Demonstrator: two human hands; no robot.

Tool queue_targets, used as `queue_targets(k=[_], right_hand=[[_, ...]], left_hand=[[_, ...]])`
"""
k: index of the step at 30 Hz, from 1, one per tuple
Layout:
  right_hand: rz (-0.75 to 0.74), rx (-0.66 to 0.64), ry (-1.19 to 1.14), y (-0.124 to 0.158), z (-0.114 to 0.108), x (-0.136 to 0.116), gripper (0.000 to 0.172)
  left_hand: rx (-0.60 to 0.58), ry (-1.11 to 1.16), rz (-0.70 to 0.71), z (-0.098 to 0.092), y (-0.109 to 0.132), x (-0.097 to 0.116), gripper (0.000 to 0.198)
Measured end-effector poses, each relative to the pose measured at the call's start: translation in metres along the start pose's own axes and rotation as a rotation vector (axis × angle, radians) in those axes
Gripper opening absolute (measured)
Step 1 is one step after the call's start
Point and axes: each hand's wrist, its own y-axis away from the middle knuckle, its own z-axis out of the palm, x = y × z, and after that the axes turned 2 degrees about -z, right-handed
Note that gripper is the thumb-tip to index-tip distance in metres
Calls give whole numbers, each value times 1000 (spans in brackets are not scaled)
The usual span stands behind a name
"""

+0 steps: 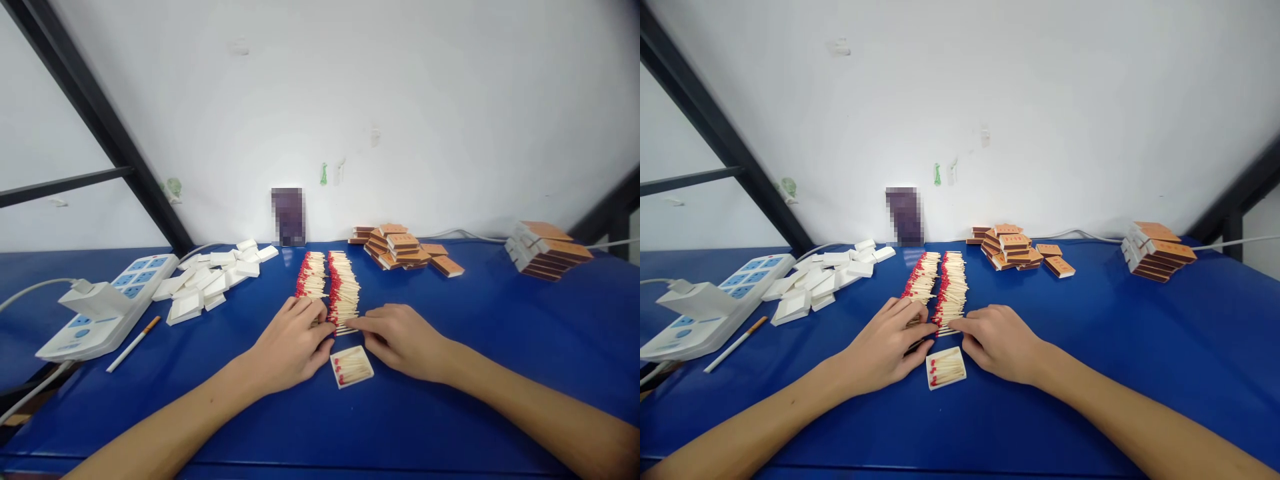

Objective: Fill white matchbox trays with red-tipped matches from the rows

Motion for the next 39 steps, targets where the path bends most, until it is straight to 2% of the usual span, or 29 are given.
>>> queue_targets(k=[22, 30, 39], right_hand=[[-27, 5, -30, 0, 0, -2, 37], [-8, 91, -58, -1, -1, 0, 26], [-48, 61, -69, -2, 0, -3, 28]], left_hand=[[25, -2, -10, 2, 1, 0, 17], [0, -15, -23, 2, 2, -1, 18], [10, -16, 6, 1, 0, 0, 21]])
